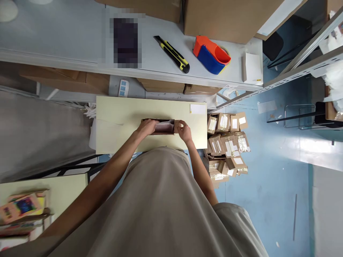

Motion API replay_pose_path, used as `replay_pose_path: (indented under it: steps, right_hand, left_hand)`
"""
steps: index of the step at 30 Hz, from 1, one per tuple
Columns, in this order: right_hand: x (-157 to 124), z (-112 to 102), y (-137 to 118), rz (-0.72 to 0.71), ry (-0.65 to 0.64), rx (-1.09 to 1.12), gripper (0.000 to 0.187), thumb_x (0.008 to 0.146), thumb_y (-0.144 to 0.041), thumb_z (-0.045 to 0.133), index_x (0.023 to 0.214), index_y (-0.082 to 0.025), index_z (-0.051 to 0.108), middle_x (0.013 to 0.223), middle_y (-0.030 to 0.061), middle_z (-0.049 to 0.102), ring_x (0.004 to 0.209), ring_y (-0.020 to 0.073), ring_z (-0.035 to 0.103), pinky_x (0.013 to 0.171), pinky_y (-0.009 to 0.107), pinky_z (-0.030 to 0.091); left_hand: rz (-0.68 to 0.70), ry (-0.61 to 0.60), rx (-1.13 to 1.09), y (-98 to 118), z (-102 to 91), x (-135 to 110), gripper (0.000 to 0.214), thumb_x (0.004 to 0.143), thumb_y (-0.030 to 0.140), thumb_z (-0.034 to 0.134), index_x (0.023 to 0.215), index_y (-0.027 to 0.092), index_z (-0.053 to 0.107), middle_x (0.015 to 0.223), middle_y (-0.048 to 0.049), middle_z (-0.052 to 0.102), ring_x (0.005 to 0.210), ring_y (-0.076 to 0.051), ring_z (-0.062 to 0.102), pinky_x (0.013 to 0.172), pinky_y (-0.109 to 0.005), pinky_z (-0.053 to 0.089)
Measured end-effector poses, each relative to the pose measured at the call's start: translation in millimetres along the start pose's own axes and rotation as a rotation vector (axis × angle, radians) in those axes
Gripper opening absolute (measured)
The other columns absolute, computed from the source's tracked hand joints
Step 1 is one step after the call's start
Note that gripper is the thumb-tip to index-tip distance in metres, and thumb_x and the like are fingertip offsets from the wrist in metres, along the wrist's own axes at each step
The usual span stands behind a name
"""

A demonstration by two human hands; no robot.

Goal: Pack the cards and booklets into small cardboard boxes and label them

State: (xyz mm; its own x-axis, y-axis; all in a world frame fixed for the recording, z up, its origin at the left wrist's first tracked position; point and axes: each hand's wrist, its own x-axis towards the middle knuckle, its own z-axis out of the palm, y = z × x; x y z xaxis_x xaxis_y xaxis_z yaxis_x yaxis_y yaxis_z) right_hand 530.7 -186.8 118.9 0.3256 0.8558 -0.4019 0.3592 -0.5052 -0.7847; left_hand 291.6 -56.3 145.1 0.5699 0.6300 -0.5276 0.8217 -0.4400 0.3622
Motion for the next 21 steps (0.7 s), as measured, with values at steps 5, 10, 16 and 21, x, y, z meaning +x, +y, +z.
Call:
replay_pose_path:
  steps: [5,10,16,21]
  right_hand:
    - [-2.5,-6.4,4.9,0.052,0.153,-0.032,0.049,0.101,-0.052,0.065,0.135,-0.018,0.072,0.145,0.0251,0.077,0.111,0.0323,0.082,0.102,0.051,0.068]
    - [-11.7,-5.8,4.9,0.013,0.090,0.059,0.061,0.099,-0.071,0.063,0.132,-0.020,0.071,0.137,0.0225,0.081,0.104,0.0308,0.082,0.094,0.050,0.070]
    - [-24.9,14.8,-16.6,-0.064,0.021,0.067,0.052,0.102,-0.064,0.063,0.131,-0.023,0.074,0.139,0.0167,0.082,0.105,0.0296,0.082,0.090,0.046,0.071]
    - [-23.4,26.9,-29.6,-0.140,-0.162,-0.108,0.046,0.094,-0.041,0.087,0.136,-0.024,0.078,0.157,0.0168,0.073,0.131,0.0345,0.076,0.117,0.054,0.063]
  left_hand:
    - [0.088,0.327,-0.236,-12.9,11.1,-35.7,0.049,0.097,0.012,0.060,0.139,0.025,0.081,0.142,-0.0162,0.080,0.139,-0.038,0.071,0.123,-0.053,0.054]
    - [-0.153,0.619,-0.403,-20.3,30.4,-70.1,0.058,0.099,0.026,0.072,0.156,0.023,0.064,0.150,-0.0197,0.068,0.143,-0.040,0.065,0.126,-0.056,0.054]
    - [-0.059,0.479,-0.521,-16.2,46.3,-76.1,0.049,0.105,0.036,0.072,0.152,0.024,0.064,0.149,-0.0165,0.068,0.140,-0.034,0.069,0.123,-0.048,0.057]
    - [0.023,0.344,-0.457,-12.8,54.1,-68.5,0.059,0.100,0.037,0.081,0.154,0.021,0.063,0.160,-0.0192,0.067,0.152,-0.038,0.062,0.132,-0.053,0.049]
